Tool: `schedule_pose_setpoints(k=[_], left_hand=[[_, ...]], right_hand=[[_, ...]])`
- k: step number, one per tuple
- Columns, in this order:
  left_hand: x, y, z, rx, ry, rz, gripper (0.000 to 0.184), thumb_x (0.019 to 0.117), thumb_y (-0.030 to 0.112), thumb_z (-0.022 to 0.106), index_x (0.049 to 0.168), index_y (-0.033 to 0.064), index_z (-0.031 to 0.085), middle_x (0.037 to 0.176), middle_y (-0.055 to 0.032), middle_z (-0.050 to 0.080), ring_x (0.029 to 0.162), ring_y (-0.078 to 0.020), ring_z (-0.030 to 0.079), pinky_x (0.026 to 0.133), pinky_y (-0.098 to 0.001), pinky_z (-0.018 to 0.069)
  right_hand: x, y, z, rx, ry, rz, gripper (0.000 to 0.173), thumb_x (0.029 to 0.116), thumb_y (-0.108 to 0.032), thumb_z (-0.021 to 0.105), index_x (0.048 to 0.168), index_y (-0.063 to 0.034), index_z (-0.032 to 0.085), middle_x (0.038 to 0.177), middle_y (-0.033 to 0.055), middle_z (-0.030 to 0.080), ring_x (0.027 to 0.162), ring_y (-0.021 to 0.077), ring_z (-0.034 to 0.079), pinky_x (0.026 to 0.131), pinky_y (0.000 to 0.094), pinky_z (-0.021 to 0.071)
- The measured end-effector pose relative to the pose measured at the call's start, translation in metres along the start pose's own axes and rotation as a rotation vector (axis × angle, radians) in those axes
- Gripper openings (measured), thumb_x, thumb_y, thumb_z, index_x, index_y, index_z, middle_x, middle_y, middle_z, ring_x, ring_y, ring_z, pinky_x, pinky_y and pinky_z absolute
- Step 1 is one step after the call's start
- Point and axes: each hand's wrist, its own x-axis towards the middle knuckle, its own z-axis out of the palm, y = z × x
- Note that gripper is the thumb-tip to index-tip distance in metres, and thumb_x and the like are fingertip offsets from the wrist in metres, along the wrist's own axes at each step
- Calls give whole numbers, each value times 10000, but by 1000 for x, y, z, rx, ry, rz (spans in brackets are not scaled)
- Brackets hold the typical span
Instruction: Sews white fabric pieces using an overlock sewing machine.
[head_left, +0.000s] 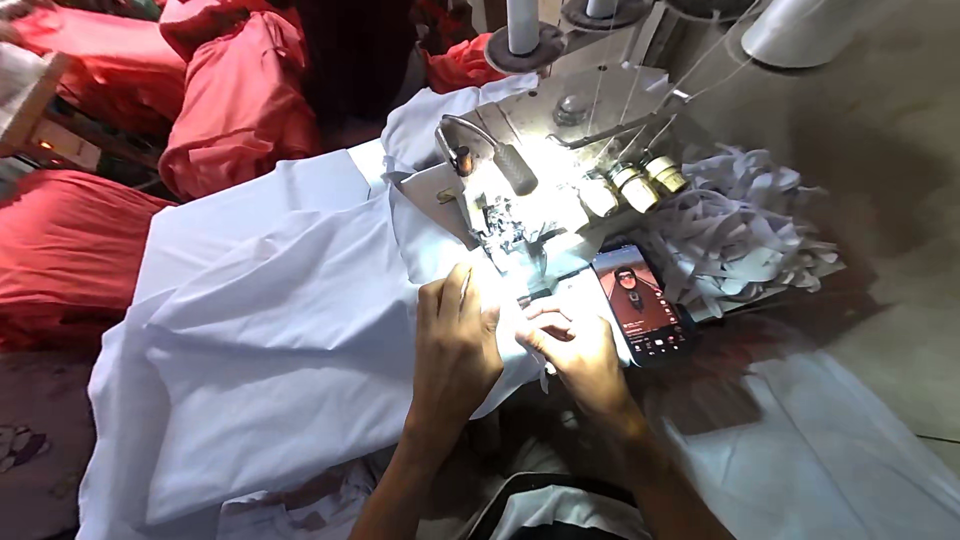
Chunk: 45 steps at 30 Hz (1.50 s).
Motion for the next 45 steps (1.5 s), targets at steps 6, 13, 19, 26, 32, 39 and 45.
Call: schedule_pose_setpoints(k=[6,13,19,26,32,39,45], left_hand=[[3,-2,-2,-153,-88,37,326,1029,204,479,1048,37,758,1397,-132,611,1347,-291,503,1126,-408,401],[11,-3,-6,-159,-127,73,323,1005,171,475,1017,15,758,1407,-146,604,1372,-295,491,1135,-402,405],[9,-6,-3,-146,-145,88,330,1021,173,465,1078,15,750,1463,-136,564,1397,-289,465,1157,-405,380],[-46,29,-7,-413,85,-27,228,978,55,550,1113,14,729,1106,-117,705,1063,-175,659,922,-286,557],[-112,71,12,-843,-121,-455,327,997,173,643,1256,-25,618,803,26,747,640,-68,709,569,-253,624],[-107,73,24,-1018,-108,-584,99,965,92,679,1012,10,708,699,-4,706,535,-89,660,496,-249,590],[-111,70,15,-1110,-126,-566,84,966,61,672,1012,-6,694,715,-29,701,543,-100,658,495,-242,585]], right_hand=[[-6,-5,-4,32,13,23,167,848,-51,797,990,-11,717,818,41,751,722,96,719,651,217,609],[-4,-3,-5,57,34,12,154,852,-41,791,978,0,712,806,50,748,708,100,717,645,222,610],[-3,3,-6,30,30,12,143,860,-49,790,976,-11,717,797,38,745,686,87,703,620,212,592],[-19,-5,-21,-111,-99,86,175,896,-98,760,1045,-8,741,943,22,757,815,39,723,765,190,618],[-27,-12,-28,-158,-151,135,141,944,-143,710,1024,-31,745,893,-15,751,794,-6,699,753,158,593],[-28,-11,-33,-160,-187,123,157,927,-137,728,1043,-32,738,895,-10,752,790,6,704,748,166,596],[-31,-8,-35,-113,-195,151,173,904,-117,757,1053,-33,733,898,-1,756,802,32,717,758,181,605]])
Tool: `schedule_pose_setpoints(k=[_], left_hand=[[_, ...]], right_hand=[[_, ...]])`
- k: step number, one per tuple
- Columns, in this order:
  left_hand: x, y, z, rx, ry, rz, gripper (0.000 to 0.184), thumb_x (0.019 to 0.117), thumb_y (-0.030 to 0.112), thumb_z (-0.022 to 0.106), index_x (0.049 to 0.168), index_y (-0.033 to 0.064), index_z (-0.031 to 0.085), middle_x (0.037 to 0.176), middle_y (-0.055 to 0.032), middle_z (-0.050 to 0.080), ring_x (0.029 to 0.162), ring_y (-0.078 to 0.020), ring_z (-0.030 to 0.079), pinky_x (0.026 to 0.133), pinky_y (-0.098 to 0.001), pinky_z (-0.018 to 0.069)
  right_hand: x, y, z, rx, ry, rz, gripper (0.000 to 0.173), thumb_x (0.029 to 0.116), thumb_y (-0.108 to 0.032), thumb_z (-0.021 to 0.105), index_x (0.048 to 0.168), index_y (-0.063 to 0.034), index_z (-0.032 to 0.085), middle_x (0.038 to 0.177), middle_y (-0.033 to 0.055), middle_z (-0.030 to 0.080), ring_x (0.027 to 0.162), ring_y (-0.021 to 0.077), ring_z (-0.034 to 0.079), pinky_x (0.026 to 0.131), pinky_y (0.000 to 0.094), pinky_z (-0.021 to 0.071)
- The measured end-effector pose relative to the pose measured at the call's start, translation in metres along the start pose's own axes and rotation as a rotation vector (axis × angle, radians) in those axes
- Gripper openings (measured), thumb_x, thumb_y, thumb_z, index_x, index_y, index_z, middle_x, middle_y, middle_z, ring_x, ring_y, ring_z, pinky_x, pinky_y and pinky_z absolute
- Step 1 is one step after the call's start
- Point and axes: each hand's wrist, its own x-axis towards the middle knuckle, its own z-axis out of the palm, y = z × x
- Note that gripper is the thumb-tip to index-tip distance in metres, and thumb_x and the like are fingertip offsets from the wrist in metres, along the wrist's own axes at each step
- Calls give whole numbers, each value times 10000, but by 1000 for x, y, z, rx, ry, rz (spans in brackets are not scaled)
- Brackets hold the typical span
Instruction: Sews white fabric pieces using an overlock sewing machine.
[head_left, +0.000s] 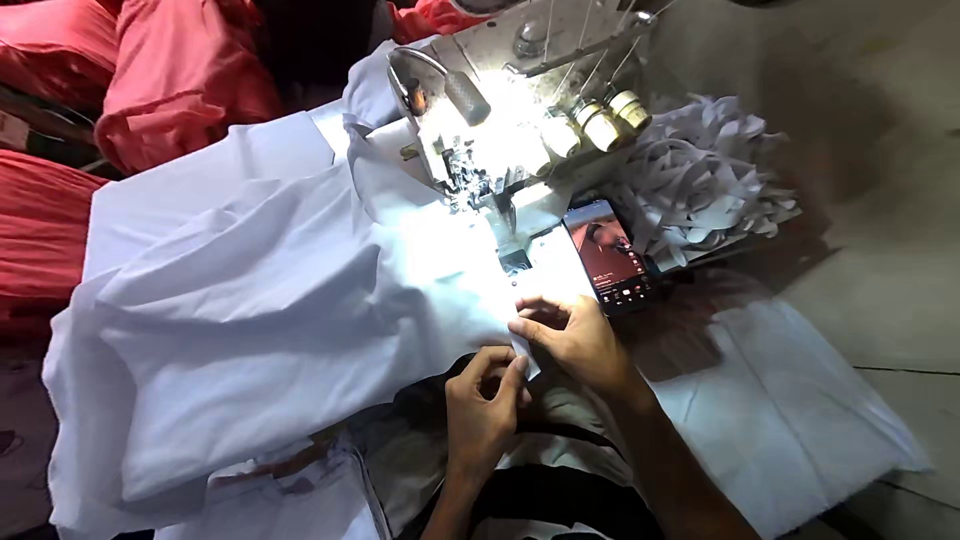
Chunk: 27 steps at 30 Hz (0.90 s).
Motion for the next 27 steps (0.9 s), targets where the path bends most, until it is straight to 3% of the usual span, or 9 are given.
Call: schedule_pose_setpoints(k=[8,12,15,18,21,24,27], left_hand=[[2,3,-8,-44,-76,9,98,995,52,621,1031,-25,668,731,-40,687,561,-113,656,506,-253,588],[2,4,-12,-72,-97,-14,98,994,56,618,1019,-24,669,722,-40,684,561,-109,656,508,-251,587],[2,8,-20,-204,-148,-31,106,1003,80,619,1026,-11,666,731,-33,669,573,-93,643,528,-242,580],[1,13,-26,-275,-185,-29,116,1009,124,631,1030,20,675,736,-20,667,575,-77,638,539,-229,577],[4,16,-32,-281,-219,-29,125,1010,136,634,1024,20,679,731,-20,662,575,-79,638,539,-234,579],[7,16,-32,-229,-230,-72,106,1001,100,632,1010,8,684,731,-21,665,572,-81,634,537,-234,574],[11,13,-28,-99,-204,-127,94,989,79,637,991,2,692,711,-30,679,555,-95,642,519,-241,574]], right_hand=[[-2,0,3,50,28,34,208,886,-106,769,1076,-30,733,888,1,752,793,37,714,749,183,603],[-3,3,4,45,7,4,172,987,-159,656,1060,-37,753,914,-13,748,826,2,695,775,165,584],[-2,6,7,54,10,9,252,1054,-190,547,978,-64,752,801,-47,688,741,-1,644,713,169,549],[-1,8,9,39,24,16,292,1068,-197,510,946,-74,745,747,-62,651,700,-5,613,674,165,521],[0,10,10,5,45,7,259,1049,-197,536,966,-75,749,784,-56,670,726,-10,623,692,167,527],[0,6,11,-21,45,8,160,980,-172,652,1027,-61,758,909,-23,745,825,-12,687,769,158,575],[-1,6,12,-31,66,36,128,922,-117,685,1009,-60,758,892,-20,748,807,-2,694,752,162,580]])
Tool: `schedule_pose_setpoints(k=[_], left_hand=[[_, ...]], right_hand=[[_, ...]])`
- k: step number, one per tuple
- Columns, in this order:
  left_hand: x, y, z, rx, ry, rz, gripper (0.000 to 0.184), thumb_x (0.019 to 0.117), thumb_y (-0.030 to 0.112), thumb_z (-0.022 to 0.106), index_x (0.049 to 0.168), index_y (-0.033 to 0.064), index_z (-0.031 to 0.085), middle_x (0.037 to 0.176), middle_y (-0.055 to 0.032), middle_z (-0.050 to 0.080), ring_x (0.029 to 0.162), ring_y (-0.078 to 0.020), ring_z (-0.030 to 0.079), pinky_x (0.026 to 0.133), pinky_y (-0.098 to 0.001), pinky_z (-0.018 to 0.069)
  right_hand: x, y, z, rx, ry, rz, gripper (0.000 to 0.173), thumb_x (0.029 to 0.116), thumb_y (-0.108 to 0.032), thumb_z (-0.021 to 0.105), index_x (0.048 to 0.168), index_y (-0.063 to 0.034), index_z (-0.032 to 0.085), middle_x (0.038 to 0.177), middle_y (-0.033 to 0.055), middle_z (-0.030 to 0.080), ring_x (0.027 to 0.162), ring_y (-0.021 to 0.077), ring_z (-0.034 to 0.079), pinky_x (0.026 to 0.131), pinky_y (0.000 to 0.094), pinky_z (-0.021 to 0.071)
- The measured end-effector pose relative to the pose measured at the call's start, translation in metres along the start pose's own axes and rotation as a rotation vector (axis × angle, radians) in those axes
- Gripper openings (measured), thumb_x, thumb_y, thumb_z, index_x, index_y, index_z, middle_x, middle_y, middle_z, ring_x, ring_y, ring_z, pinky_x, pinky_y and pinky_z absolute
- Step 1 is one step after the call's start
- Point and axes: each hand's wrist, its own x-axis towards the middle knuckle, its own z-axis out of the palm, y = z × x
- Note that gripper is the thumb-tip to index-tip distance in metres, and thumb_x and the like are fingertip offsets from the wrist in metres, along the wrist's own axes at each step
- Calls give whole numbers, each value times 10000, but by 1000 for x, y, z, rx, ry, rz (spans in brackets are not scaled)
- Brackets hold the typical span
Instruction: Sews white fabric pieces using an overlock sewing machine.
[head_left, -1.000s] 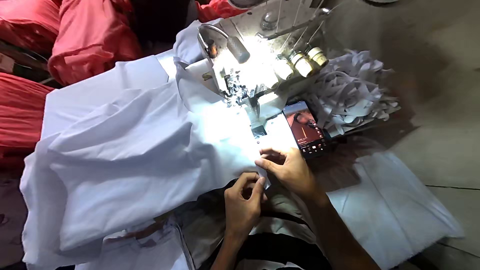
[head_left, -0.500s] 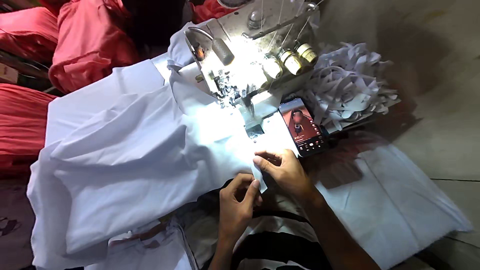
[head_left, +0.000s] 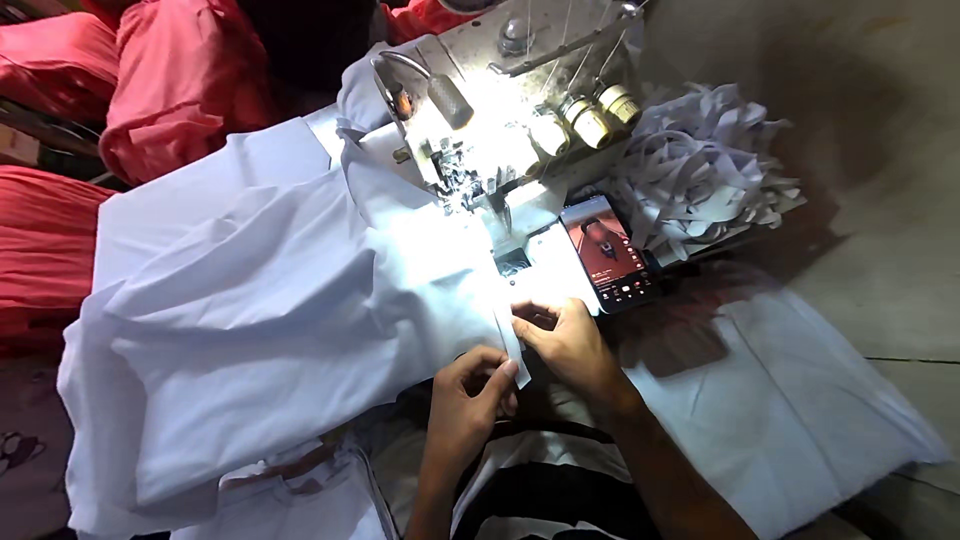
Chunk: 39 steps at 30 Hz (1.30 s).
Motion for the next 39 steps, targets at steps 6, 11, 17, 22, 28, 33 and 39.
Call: schedule_pose_setpoints(k=[6,11,17,22,28,33,39], left_hand=[[5,-6,6,166,84,-22,99,986,107,650,976,26,706,694,-22,693,536,-103,654,492,-249,578],[6,-6,9,189,72,-26,100,983,120,658,978,33,708,704,-10,700,544,-99,661,493,-248,579],[7,6,0,677,82,136,181,1011,268,622,972,131,734,722,60,704,577,-44,656,527,-249,572],[54,74,-27,1322,-101,698,246,1046,239,565,1228,206,727,1198,-21,702,1001,-213,665,752,-375,533],[144,92,-41,1350,-669,914,229,992,159,569,888,180,771,1044,0,740,1157,-236,621,1001,-457,431],[145,88,-35,1386,-691,926,199,925,94,571,885,159,755,983,-7,732,1102,-248,628,1015,-465,415],[76,57,-37,961,-128,753,215,1037,131,530,1025,89,740,1064,-25,715,1039,-153,628,905,-330,498]], right_hand=[[-1,1,0,59,61,-7,82,876,-50,728,942,-35,775,840,4,759,757,16,707,722,166,595],[-7,5,0,13,69,-80,189,992,-192,646,924,-69,772,789,-37,717,708,-22,655,667,142,553],[-12,2,6,15,125,-60,98,894,-139,777,940,-53,787,863,2,770,767,22,720,724,175,610],[-13,6,5,-22,137,-64,140,916,-203,767,958,-70,781,853,-15,761,757,10,707,718,174,600],[-13,6,1,-47,127,-98,122,913,-179,758,954,-66,777,886,-12,764,806,8,711,757,185,603],[-15,8,-2,-63,90,-59,132,910,-229,768,927,-98,778,854,-42,753,784,-9,696,740,177,591],[-18,12,-4,-52,71,-58,127,906,-216,773,945,-97,788,854,-35,763,778,-6,704,733,178,593]])
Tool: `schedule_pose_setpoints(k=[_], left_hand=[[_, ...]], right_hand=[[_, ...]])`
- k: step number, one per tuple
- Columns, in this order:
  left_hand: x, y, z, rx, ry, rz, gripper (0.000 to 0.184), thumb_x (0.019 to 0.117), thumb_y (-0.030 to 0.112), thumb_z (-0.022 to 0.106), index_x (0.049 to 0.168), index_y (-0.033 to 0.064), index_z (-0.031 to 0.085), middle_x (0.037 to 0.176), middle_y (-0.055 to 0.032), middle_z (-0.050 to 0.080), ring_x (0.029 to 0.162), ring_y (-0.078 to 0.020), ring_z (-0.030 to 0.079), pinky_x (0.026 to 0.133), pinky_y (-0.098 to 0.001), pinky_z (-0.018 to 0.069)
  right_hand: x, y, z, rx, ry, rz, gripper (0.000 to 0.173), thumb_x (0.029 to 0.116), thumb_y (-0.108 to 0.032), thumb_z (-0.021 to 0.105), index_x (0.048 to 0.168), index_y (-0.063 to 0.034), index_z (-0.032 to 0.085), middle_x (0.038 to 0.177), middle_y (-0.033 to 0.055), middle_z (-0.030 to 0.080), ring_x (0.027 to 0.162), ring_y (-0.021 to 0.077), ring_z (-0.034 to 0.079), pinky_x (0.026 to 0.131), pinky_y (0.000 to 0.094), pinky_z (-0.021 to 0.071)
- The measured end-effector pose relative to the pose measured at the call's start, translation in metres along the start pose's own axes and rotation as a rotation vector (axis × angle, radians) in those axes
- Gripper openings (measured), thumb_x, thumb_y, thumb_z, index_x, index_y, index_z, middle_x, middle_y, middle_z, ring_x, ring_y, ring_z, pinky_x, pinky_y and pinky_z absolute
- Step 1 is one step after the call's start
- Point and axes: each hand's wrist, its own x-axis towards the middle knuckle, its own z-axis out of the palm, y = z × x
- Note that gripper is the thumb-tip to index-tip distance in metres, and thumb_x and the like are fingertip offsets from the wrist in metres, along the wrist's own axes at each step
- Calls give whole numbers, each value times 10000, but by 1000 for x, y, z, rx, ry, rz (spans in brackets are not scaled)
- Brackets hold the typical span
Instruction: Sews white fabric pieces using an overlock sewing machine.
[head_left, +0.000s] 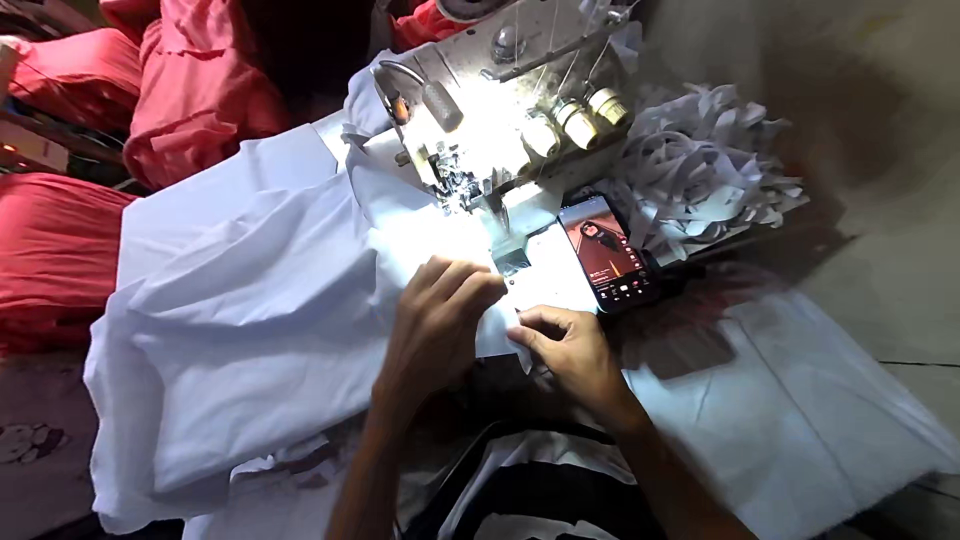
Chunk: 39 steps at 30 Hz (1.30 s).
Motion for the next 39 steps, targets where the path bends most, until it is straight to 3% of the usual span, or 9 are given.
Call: schedule_pose_setpoints(k=[1,3,6,8,11,14,16,26,39], left_hand=[[-20,9,5,-222,50,-129,245,1063,157,506,987,68,721,972,-5,711,952,-87,647,851,-270,539],[-58,22,16,-705,-117,-365,472,1124,347,364,1003,41,702,923,-14,709,852,-70,672,786,-274,582],[-84,24,42,-1087,-333,-702,650,1094,513,313,1142,-6,700,1032,-50,760,923,-142,736,863,-348,616],[-89,27,51,-1231,-130,-872,637,1061,554,405,1211,-8,663,1061,-73,772,977,-184,748,929,-377,602],[-80,42,47,-1392,476,-973,426,1022,391,591,1199,11,665,1055,-117,773,956,-245,760,896,-428,621],[-70,48,36,-1290,1011,-986,216,1048,166,485,1120,90,675,960,-50,776,849,-151,762,743,-339,649],[-76,46,34,-1232,1139,-954,255,1077,171,424,1122,135,672,974,-4,774,866,-104,757,731,-295,645],[-99,46,45,-1198,1094,-1070,228,1090,193,468,1161,110,668,1006,9,773,913,-88,750,801,-280,638],[-110,46,44,-1180,1019,-1010,313,903,329,774,1100,94,715,976,-50,780,880,-166,765,813,-354,648]], right_hand=[[0,-1,0,5,-1,-9,114,904,-203,772,937,-95,788,849,-33,762,770,-8,701,726,172,591],[0,-5,-2,3,-7,-20,106,904,-195,771,934,-94,788,847,-35,761,765,-10,699,723,165,590],[-1,-12,-5,3,-22,-32,103,904,-196,766,923,-96,782,835,-41,754,754,-8,694,708,167,587],[-3,-17,-6,7,-42,-29,107,905,-200,763,921,-95,777,822,-47,748,734,-14,685,688,156,580],[-3,-22,-8,32,-55,-18,106,906,-196,755,925,-93,774,805,-48,743,711,-15,679,664,150,575],[-3,-19,-4,25,-38,-29,98,908,-194,751,918,-99,772,805,-46,741,715,-5,681,667,160,578],[-2,-13,2,-30,6,-61,99,907,-206,745,914,-110,772,802,-53,740,720,-7,683,671,168,582],[-9,-5,1,-40,7,25,126,898,-182,750,966,-84,791,876,-22,768,777,24,717,718,184,607],[-3,-9,-1,-63,27,12,110,911,-193,741,915,-98,796,819,-39,759,717,5,700,670,168,594]])
